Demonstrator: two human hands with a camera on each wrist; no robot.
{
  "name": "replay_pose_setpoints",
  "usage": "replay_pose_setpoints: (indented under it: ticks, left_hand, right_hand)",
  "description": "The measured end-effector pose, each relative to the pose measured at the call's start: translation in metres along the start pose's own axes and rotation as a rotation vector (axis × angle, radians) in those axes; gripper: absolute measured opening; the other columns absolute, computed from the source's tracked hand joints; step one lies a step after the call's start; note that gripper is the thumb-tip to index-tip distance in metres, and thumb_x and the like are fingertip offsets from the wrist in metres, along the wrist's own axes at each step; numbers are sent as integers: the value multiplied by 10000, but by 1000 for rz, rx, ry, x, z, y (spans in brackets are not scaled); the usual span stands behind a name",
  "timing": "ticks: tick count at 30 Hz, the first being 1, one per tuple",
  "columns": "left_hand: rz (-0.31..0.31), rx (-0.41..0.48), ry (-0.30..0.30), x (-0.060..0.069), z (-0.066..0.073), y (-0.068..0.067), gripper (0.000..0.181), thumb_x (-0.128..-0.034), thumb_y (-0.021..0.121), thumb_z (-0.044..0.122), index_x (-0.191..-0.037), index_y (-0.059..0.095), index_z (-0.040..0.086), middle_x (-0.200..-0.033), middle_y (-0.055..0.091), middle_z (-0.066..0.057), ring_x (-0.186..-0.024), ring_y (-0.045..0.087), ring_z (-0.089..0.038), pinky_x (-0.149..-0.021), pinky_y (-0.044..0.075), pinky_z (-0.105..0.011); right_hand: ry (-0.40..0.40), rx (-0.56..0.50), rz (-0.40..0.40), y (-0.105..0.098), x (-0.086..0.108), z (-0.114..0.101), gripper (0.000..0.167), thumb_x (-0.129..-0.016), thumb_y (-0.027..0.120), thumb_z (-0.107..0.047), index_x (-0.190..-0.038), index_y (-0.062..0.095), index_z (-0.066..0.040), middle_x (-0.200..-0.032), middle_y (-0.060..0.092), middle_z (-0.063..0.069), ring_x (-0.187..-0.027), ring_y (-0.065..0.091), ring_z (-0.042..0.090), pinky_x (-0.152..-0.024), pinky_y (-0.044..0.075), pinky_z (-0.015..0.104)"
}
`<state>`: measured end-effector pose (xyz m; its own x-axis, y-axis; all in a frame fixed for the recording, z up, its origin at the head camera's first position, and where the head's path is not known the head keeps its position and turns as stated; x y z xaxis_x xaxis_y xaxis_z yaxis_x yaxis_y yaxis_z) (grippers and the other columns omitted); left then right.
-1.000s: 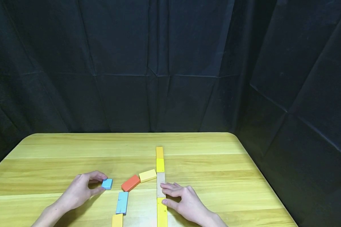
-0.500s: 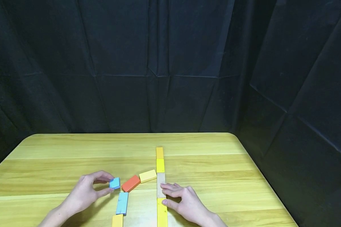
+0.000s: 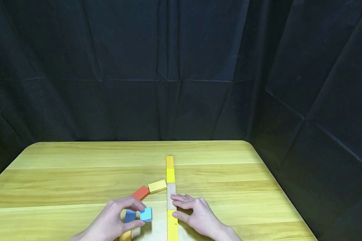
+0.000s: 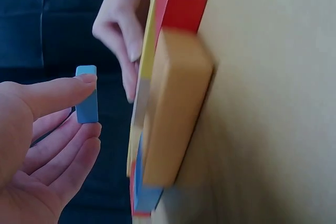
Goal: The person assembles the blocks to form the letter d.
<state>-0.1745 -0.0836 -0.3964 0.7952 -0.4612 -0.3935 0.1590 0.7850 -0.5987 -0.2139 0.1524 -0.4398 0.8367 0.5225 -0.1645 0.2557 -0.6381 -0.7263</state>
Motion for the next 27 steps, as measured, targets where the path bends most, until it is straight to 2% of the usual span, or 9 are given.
replay_pose_setpoints:
  ticks: [6, 9, 12, 18, 24, 27]
  left_hand:
    - [-86, 46, 87, -1, 14, 27, 203, -836, 823, 212, -982, 696, 151, -972, 711, 80, -917, 662, -17, -797, 566, -203]
    - [-92, 60, 163, 0, 21, 42, 174, -848, 788, 219, -965, 694, 132, -940, 712, 59, -908, 653, 2, -794, 547, -151]
    - [-78, 13, 213, 1, 27, 55, 145, -866, 744, 253, -922, 694, 129, -895, 713, 49, -866, 633, 48, -754, 513, -88]
    - [-16, -61, 245, 5, 34, 73, 85, -881, 722, 209, -832, 693, 147, -783, 688, 72, -752, 536, 149, -647, 436, -10]
    - [-36, -42, 210, 4, 38, 83, 128, -902, 702, 206, -796, 709, 136, -742, 677, 78, -694, 475, 177, -608, 402, 8]
    - [-15, -54, 216, 5, 40, 87, 163, -908, 686, 242, -773, 712, 154, -723, 668, 92, -688, 484, 162, -609, 393, 10]
  right_hand:
    - [-2, 2, 3, 0, 0, 0, 432, -933, 667, -458, -1246, 711, -163, -1363, 612, -133, -1310, 544, 324, -1071, 403, 596]
    - [11, -8, 1, 0, 0, 1, 430, -931, 669, -462, -1245, 712, -171, -1357, 613, -144, -1319, 534, 332, -1074, 397, 602]
    - [17, -14, 1, 0, 0, 1, 434, -930, 667, -469, -1246, 712, -175, -1355, 613, -152, -1325, 528, 338, -1077, 393, 602]
    - [20, -17, 7, -1, 0, 0, 429, -928, 670, -467, -1248, 712, -184, -1352, 615, -157, -1331, 520, 350, -1082, 391, 596]
    - [27, -11, 1, -1, 0, 1, 427, -932, 664, -469, -1252, 709, -188, -1356, 609, -165, -1336, 516, 341, -1083, 391, 594]
    - [27, -7, -1, 0, 1, 1, 425, -934, 664, -466, -1252, 709, -188, -1356, 608, -165, -1335, 517, 339, -1085, 391, 590]
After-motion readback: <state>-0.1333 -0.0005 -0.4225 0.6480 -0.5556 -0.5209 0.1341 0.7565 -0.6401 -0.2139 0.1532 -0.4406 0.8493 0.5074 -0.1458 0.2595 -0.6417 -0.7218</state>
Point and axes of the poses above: each hand's wrist, its own x-axis away from the middle knuckle, its own y-axis out of the palm, z = x × y, the point moved 6 cm from there along -x, towards the middle knuckle
